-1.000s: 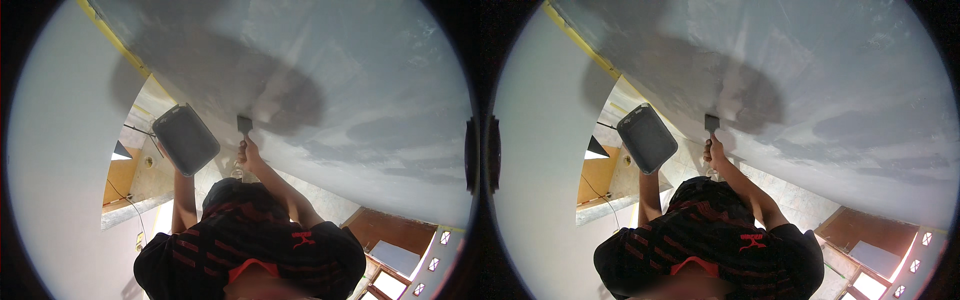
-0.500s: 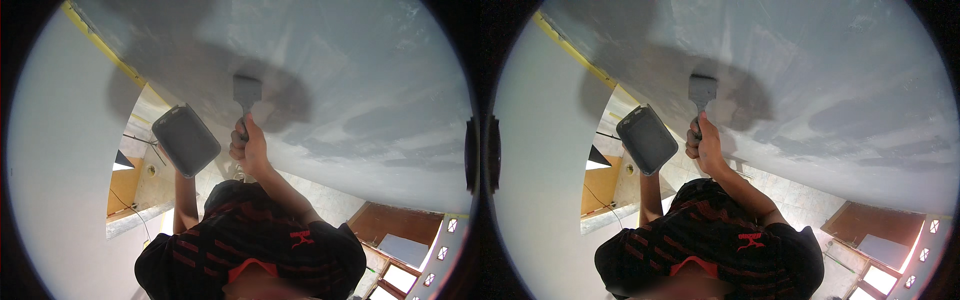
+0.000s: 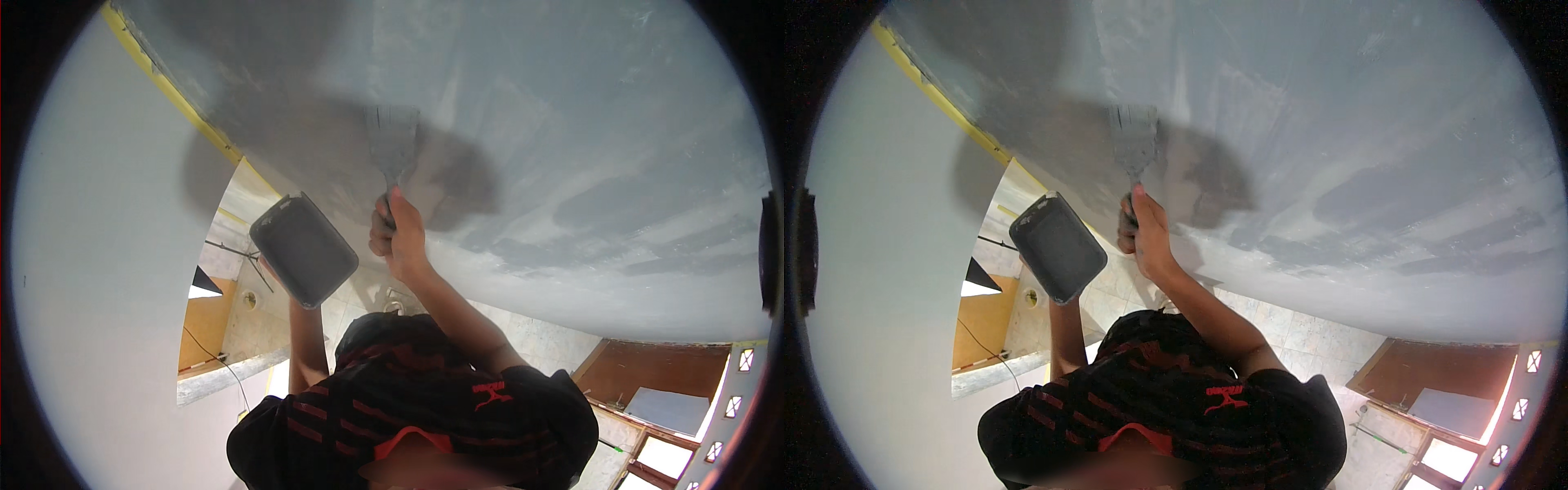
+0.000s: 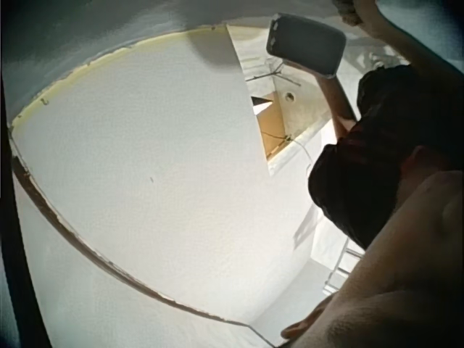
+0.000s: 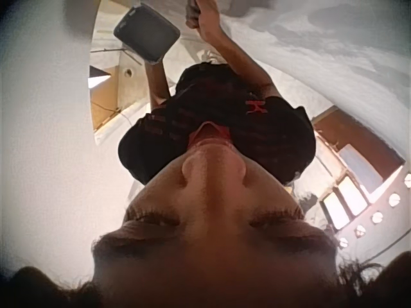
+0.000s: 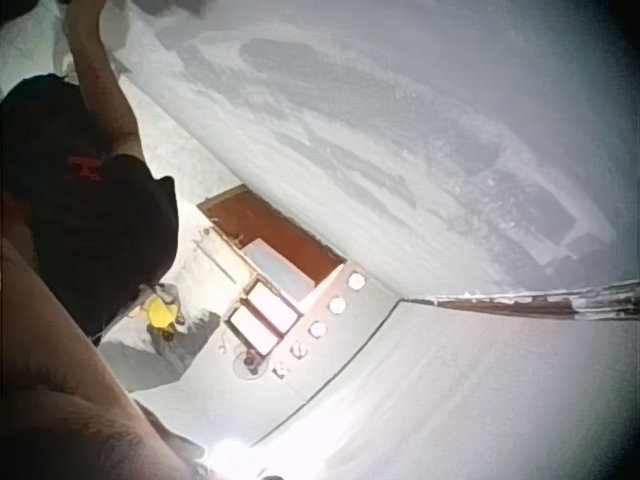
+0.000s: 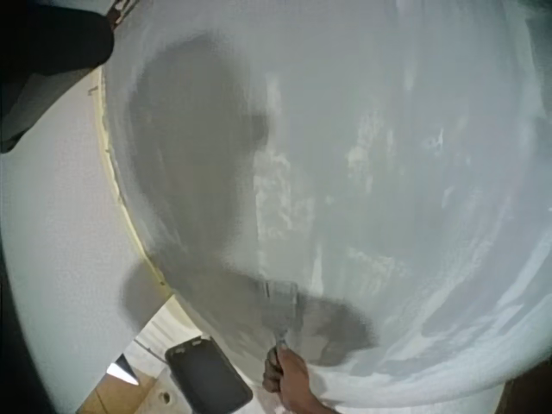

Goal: The person applies wall putty from a mud pan onto a wall using a putty knife.

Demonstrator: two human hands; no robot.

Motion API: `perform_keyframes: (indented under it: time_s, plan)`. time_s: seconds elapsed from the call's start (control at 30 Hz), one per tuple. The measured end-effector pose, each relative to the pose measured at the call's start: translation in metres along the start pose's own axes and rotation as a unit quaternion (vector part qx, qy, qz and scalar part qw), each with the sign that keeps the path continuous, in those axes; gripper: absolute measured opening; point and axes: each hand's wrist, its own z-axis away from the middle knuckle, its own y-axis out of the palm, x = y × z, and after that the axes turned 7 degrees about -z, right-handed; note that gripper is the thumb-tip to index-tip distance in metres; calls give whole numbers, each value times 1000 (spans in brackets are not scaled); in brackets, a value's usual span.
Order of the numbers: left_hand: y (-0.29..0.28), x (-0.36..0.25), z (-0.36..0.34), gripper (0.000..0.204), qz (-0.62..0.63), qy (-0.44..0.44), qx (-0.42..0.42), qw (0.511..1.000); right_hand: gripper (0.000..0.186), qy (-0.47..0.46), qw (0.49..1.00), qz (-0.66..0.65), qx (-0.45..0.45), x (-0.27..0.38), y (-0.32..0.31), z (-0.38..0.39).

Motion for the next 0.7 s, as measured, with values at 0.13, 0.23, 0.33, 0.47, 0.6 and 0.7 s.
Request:
perform_keyframes:
  time_s: [0.13,0.23,0.33,0.47,0.6,0.7]
  plan:
    - [-12,5,7,56,-3,-3,15,1000,48,19,996,43,-73,-26,-50,-6]
    - [-17,11,7,56,-7,-6,25,1000,51,43,993,58,-98,-47,-77,-1]
    - [-9,27,-9,56,-13,-4,29,1000,47,90,986,63,-127,-64,-98,7]
    - [-11,38,-9,57,-18,-19,48,998,47,126,975,19,-183,-86,-121,18]
    - [-16,55,-6,57,-32,-49,62,996,48,227,947,-63,-218,-114,-154,31]
    - [-22,63,11,57,-39,-78,86,992,49,269,927,-87,-245,-123,-176,54]
